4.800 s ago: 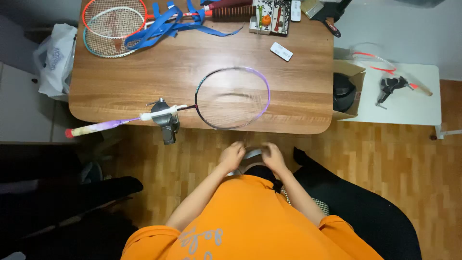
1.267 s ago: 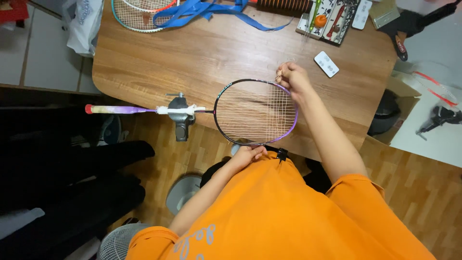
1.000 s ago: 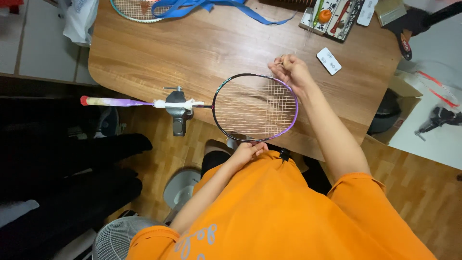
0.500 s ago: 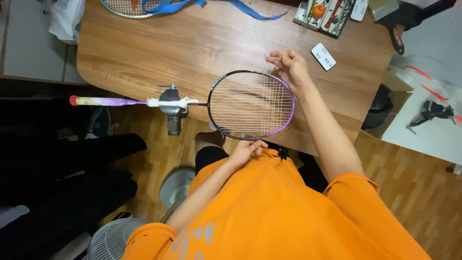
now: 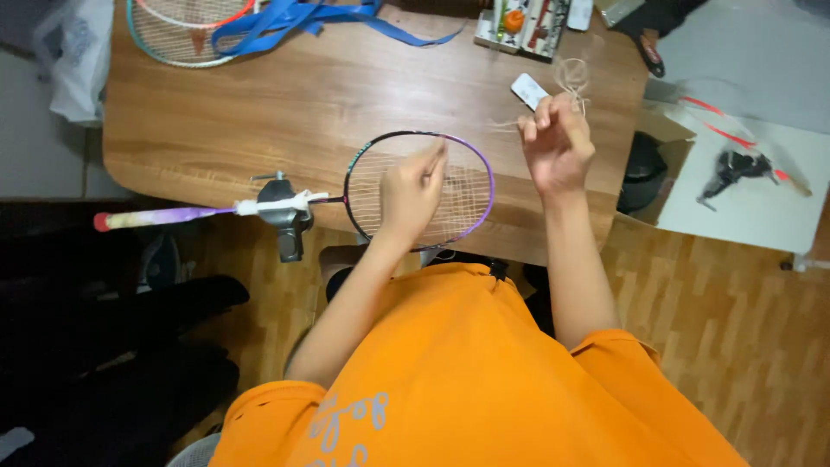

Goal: Stringing a badminton racket manually on a workbench.

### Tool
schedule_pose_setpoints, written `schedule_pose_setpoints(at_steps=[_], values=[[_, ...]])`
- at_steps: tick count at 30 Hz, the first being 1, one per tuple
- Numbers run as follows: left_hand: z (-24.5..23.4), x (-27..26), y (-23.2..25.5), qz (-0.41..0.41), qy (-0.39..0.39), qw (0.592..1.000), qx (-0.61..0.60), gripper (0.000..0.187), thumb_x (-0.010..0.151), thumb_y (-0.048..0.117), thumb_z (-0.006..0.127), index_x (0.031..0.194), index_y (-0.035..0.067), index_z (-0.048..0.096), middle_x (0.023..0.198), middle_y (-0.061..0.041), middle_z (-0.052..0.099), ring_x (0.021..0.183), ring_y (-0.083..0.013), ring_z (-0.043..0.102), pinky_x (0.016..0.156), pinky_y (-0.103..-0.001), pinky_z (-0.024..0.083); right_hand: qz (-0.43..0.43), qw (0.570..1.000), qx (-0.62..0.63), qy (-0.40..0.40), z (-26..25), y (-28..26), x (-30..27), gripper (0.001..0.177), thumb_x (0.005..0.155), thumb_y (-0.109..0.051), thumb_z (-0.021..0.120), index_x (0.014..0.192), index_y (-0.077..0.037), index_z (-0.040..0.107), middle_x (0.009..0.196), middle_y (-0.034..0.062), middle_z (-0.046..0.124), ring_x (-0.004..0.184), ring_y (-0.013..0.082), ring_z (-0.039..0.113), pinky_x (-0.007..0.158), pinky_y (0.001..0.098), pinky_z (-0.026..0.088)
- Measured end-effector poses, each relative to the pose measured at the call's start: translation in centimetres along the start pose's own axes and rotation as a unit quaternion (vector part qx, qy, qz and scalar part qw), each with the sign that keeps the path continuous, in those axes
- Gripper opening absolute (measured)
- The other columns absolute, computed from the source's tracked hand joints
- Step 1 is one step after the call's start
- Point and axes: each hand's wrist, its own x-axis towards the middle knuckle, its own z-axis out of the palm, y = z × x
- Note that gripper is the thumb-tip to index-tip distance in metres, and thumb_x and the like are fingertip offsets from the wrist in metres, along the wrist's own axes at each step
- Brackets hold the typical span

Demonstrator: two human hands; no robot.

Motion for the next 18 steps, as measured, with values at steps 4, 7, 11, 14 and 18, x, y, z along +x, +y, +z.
schedule_pose_setpoints(at_steps=[4, 7, 11, 14, 18], values=[[4.3, 3.1, -1.8, 0.113, -0.059, 0.991, -0.045, 0.031, 0.094, 0.016, 0.069, 0.124, 0.007, 0.072, 0.114, -0.014, 0.074, 0.084, -0.0277, 0.073, 0.074, -0.037, 0.057, -0.064, 0.997, -0.046, -0.023, 1.6, -2.2, -3.6, 0.016, 0.103, -0.022, 0.067, 0.098, -0.01, 0.056, 0.087, 0.0004, 0.051, 0.083, 0.0112, 0.051, 0.071, 0.0262, 0.043], [5.4, 3.4, -1.8, 0.128, -0.153, 0.979, -0.05, 0.028, 0.095, 0.017, 0.072, 0.121, 0.01, 0.075, 0.107, -0.011, 0.075, 0.081, -0.0246, 0.07, 0.074, -0.033, 0.055, -0.098, 0.991, -0.081, -0.039, 0.8, -4.0, -5.3, 0.018, 0.104, -0.023, 0.067, 0.098, -0.012, 0.055, 0.083, -0.0004, 0.047, 0.068, 0.0097, 0.047, 0.072, 0.0259, 0.042], [5.1, 2.7, -1.9, 0.068, -0.161, 0.983, -0.059, 0.016, 0.096, 0.017, 0.073, 0.11, 0.012, 0.079, 0.091, -0.008, 0.076, 0.066, -0.0193, 0.064, 0.063, -0.03, 0.049, -0.165, 0.98, -0.11, 0.024, -3.8, -7.8, -8.1, 0.025, 0.11, -0.028, 0.068, 0.097, -0.012, 0.055, 0.074, -0.0007, 0.05, 0.059, 0.0102, 0.048, 0.066, 0.0279, 0.044], [4.9, 2.8, -2.8, 0.106, -0.109, 0.986, -0.072, 0.012, 0.098, 0.015, 0.071, 0.106, 0.011, 0.078, 0.092, -0.007, 0.076, 0.07, -0.0162, 0.067, 0.063, -0.028, 0.05, -0.192, 0.962, -0.146, 0.126, -6.3, -10.6, -10.0, 0.027, 0.111, -0.031, 0.067, 0.097, -0.011, 0.058, 0.077, 0.0012, 0.055, 0.062, 0.0113, 0.051, 0.058, 0.0281, 0.043], [5.4, 3.6, -5.7, 0.109, -0.034, 0.99, -0.083, 0.012, 0.105, 0.01, 0.061, 0.107, 0.009, 0.073, 0.088, -0.004, 0.072, 0.078, -0.0134, 0.069, 0.067, -0.027, 0.052, -0.165, 0.938, -0.164, 0.259, -11.0, -12.9, -12.2, 0.029, 0.119, -0.026, 0.059, 0.099, -0.006, 0.055, 0.08, 0.0039, 0.052, 0.069, 0.0126, 0.051, 0.063, 0.0299, 0.04]])
